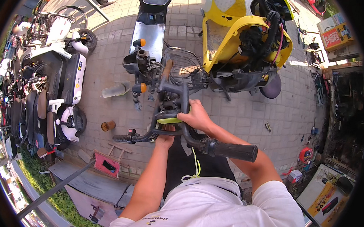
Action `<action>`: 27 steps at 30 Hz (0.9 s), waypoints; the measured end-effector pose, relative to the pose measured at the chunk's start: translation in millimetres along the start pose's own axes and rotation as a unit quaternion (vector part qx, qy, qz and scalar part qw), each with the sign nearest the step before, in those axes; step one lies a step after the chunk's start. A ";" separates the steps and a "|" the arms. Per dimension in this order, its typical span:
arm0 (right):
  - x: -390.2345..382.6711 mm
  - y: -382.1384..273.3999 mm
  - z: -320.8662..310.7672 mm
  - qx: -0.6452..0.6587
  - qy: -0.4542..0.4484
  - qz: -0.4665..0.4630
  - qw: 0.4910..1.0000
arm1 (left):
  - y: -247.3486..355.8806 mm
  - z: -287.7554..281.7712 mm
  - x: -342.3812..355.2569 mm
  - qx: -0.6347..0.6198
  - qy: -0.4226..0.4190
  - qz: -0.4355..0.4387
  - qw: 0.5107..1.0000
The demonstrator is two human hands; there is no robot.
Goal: The person adjusts the handlebars and front basket of a yellow electric scooter, then uses a power drill to tighten components on the handlebar stem. The person repeatedly repositions the basket and handlebars while working in an outdoor repair area.
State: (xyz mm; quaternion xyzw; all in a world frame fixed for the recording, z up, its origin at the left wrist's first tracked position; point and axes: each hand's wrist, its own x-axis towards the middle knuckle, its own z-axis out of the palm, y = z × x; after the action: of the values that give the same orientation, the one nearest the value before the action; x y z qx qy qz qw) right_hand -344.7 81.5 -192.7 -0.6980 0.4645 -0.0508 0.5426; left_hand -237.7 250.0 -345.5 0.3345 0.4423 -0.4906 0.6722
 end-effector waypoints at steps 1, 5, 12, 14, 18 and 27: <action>2.0 7.7 0.7 -0.030 0.006 -0.021 0.999 | -6.2 -8.6 1.8 0.027 0.027 0.011 0.999; -4.4 6.5 15.6 -0.095 0.029 -0.065 0.993 | -12.1 -52.0 4.9 0.131 0.038 0.020 0.991; -1.9 27.9 18.9 -0.188 0.009 -0.059 0.980 | 9.9 -13.1 -43.5 0.346 0.046 0.128 0.928; 1.6 36.4 23.0 -0.221 0.007 -0.074 0.972 | 2.9 9.3 -44.6 0.364 -0.073 0.137 0.918; 10.8 49.9 17.4 -0.273 0.012 -0.101 0.957 | -27.0 30.5 -35.1 0.362 -0.079 0.057 0.927; 6.7 30.0 17.3 -0.209 0.013 -0.063 0.976 | -61.1 28.2 -29.2 0.286 -0.159 -0.063 0.943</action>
State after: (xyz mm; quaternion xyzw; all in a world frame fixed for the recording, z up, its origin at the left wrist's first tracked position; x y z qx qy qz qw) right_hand -348.8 89.7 -226.7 -0.8229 0.4270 0.0046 0.3747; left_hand -292.3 217.7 -308.7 0.4020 0.1913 -0.6843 0.5776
